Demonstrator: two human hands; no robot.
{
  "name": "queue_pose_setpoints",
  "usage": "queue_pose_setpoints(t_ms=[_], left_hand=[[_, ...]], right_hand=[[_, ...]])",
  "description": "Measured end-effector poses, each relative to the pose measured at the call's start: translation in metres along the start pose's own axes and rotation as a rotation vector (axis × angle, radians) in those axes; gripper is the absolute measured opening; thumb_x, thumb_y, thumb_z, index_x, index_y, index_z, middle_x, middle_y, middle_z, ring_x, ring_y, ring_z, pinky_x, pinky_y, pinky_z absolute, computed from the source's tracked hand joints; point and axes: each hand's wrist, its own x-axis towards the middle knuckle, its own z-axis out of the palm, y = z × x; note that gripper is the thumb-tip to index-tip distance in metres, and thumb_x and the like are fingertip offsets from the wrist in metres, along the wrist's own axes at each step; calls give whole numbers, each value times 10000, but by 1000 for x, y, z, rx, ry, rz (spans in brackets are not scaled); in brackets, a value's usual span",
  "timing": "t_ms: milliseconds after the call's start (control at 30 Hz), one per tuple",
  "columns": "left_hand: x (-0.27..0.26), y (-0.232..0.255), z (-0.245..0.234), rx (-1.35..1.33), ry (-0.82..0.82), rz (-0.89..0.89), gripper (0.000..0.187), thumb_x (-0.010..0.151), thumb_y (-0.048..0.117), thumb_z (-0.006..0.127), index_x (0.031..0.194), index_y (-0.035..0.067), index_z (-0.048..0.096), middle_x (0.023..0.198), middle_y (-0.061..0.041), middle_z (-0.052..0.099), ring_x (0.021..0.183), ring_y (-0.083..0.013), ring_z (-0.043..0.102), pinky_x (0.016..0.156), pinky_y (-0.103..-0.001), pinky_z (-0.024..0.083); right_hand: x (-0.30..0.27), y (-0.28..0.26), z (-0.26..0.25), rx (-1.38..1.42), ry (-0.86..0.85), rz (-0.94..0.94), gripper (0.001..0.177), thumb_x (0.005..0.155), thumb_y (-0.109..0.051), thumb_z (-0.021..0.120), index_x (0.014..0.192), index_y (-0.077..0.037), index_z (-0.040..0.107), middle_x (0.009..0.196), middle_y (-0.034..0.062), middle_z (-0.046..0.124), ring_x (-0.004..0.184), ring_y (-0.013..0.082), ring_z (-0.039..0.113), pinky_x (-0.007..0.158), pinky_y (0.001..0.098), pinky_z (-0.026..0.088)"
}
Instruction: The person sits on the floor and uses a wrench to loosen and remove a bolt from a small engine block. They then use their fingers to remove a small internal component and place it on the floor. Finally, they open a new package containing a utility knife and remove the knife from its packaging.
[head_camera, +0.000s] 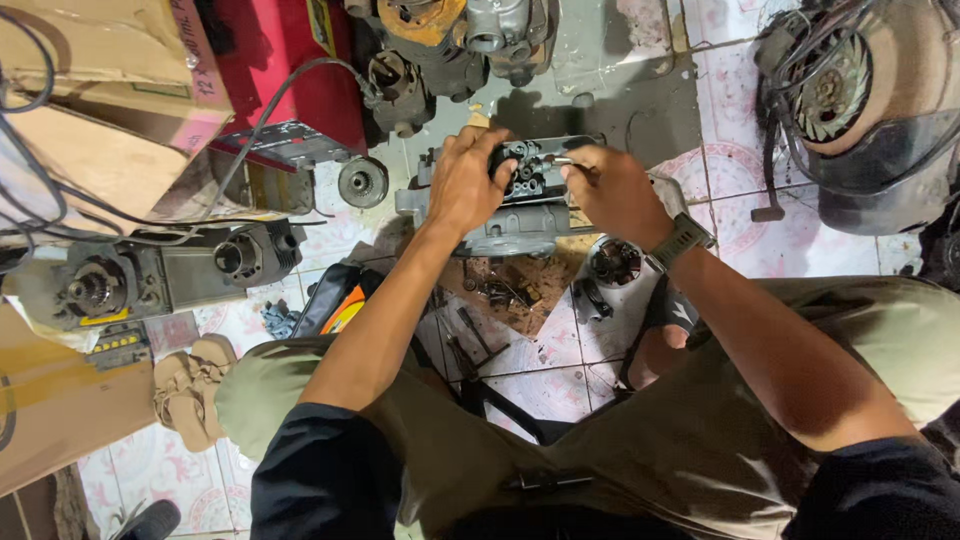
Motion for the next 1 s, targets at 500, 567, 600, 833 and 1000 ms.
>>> queue_pose_setpoints(t_ms=[500,567,600,833,1000], left_hand=[[14,3,8,165,-169,-117,362,806,318,701,1132,182,624,1080,-12,494,1017,-315,520,858,-452,497],[13,5,7,151,-139,-100,337,811,303,703,1116,179,634,1059,-19,497,991,-326,525,836,-460,502],[14,5,8,150,-143,-102,337,811,303,703,1116,179,634,1059,-19,497,991,-326,525,836,-460,502],[12,1,16,208,-52,18,302,837,206,693,1107,81,646,1012,-49,489,929,-299,500,692,-465,511],[13,13,7,180,-45,6,270,876,203,635,1113,74,625,1008,-83,556,961,-350,522,644,-517,525]], right_hand=[[30,15,11,117,73,-279,182,969,-116,538,1003,60,569,574,220,547,431,252,546,374,350,379],[36,25,10,218,50,-323,136,975,-148,558,933,-20,578,613,129,571,507,177,539,438,342,411],[35,10,-1,219,48,-319,136,975,-148,558,933,-20,578,613,129,571,507,177,539,438,342,411],[27,-36,-40,242,-10,-50,193,993,-124,532,1052,40,616,817,126,659,699,161,649,625,258,558],[22,-28,-41,365,28,-21,147,987,-95,554,1049,28,604,855,85,604,712,138,635,655,241,550]])
